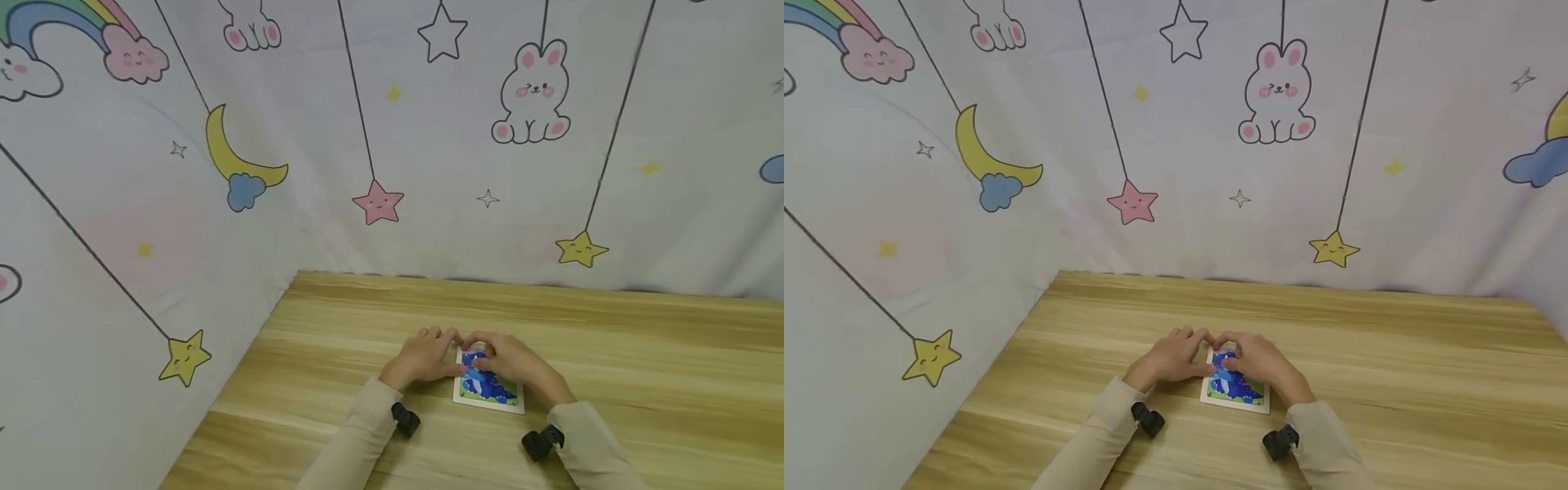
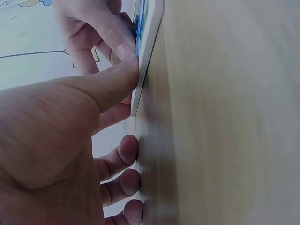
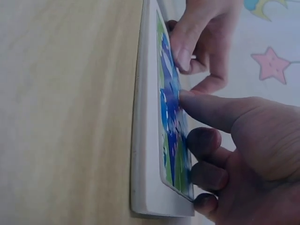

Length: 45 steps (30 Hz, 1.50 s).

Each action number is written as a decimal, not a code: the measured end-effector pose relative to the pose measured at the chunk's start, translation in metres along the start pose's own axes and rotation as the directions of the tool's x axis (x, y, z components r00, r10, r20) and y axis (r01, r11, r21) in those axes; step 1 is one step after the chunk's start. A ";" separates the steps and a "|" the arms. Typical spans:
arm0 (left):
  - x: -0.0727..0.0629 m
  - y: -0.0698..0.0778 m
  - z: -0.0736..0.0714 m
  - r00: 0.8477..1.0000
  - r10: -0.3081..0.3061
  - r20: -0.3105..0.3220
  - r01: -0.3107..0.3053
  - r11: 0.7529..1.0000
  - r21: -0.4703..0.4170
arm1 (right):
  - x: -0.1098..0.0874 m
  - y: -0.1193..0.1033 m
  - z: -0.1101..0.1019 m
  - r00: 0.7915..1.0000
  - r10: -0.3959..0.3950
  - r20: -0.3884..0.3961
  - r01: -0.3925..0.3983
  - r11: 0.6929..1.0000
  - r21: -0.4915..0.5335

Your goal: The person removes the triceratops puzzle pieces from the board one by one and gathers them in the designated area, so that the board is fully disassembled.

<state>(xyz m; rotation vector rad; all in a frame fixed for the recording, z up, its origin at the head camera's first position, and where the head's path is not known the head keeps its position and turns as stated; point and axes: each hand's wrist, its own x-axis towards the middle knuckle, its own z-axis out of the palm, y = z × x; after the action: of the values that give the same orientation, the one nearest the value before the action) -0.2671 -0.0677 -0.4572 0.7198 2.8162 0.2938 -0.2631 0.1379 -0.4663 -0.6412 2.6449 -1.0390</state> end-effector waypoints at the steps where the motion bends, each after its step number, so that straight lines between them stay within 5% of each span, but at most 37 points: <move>1: 0.001 0.000 0.000 1.000 0.004 -0.003 -0.004 1.000 0.001 | 0.000 0.000 -0.001 1.000 0.004 0.003 -0.004 1.000 -0.001; 12: 0.003 0.003 0.001 1.000 -0.030 -0.005 0.030 0.999 -0.036 | 0.002 0.000 -0.003 0.999 -0.032 0.038 0.032 0.999 -0.006; 22: 0.000 0.005 0.001 0.999 -0.051 0.002 0.051 0.997 -0.051 | 0.004 0.008 -0.004 0.989 -0.149 0.004 0.147 0.977 0.154; 45: 0.001 0.006 -0.002 1.000 -0.019 -0.006 0.018 0.994 -0.109 | -0.036 0.051 -0.068 0.996 0.070 -0.060 -0.062 0.991 0.121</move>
<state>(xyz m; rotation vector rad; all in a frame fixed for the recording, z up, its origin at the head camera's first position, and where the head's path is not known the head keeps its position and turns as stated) -0.2663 -0.0627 -0.4538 0.6693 2.7862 0.4441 -0.2716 0.2279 -0.4506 -0.4997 2.6143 -1.2060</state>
